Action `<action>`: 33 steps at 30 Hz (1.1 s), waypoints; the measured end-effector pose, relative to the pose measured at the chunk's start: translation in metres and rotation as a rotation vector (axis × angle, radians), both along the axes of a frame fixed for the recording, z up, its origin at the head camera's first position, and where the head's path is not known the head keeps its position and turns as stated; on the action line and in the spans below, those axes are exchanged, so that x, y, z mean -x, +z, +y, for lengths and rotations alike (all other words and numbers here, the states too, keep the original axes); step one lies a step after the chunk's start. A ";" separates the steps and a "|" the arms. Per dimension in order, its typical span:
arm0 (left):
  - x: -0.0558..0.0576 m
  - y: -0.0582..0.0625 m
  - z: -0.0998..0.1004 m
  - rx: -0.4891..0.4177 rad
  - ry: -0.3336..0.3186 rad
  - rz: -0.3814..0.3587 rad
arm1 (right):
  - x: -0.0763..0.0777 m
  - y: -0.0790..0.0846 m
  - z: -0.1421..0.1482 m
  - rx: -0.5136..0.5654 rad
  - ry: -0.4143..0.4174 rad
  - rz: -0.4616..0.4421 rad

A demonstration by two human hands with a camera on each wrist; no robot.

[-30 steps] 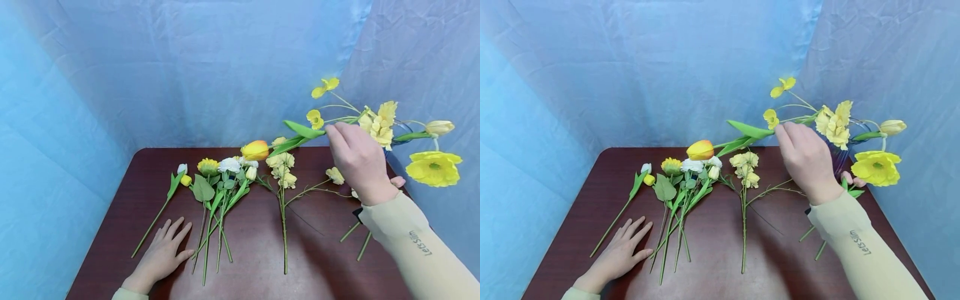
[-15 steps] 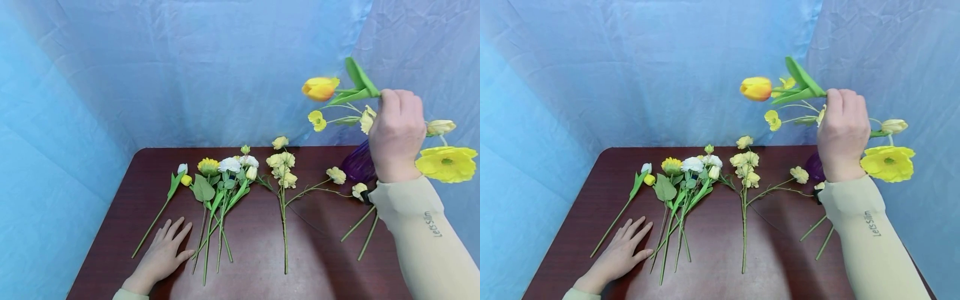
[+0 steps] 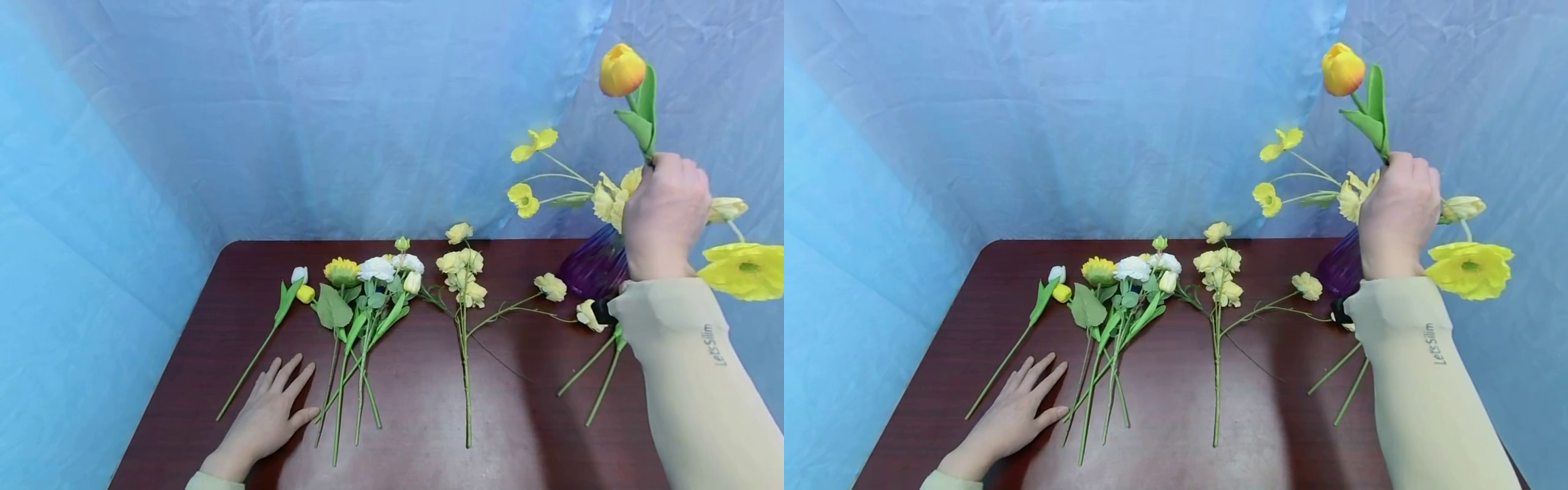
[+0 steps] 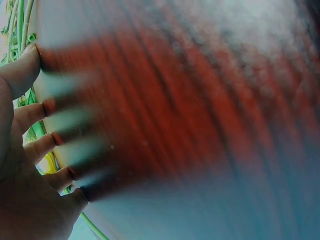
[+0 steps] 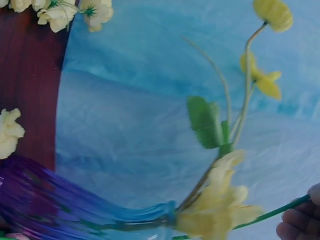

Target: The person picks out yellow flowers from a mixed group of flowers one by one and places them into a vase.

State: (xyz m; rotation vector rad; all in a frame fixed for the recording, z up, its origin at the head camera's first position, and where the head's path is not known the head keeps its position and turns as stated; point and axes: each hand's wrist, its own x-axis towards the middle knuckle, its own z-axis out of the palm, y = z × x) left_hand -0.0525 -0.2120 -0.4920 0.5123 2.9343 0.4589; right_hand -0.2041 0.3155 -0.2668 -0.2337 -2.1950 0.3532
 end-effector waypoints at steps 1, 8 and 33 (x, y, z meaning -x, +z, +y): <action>0.000 0.000 0.000 0.004 0.001 -0.003 | 0.001 -0.001 0.002 0.020 -0.019 -0.033; 0.000 -0.003 0.001 0.018 -0.004 -0.009 | 0.004 -0.009 0.014 0.171 -0.236 -0.171; 0.001 0.000 0.001 0.017 -0.004 -0.005 | -0.027 -0.075 -0.008 0.134 0.031 0.129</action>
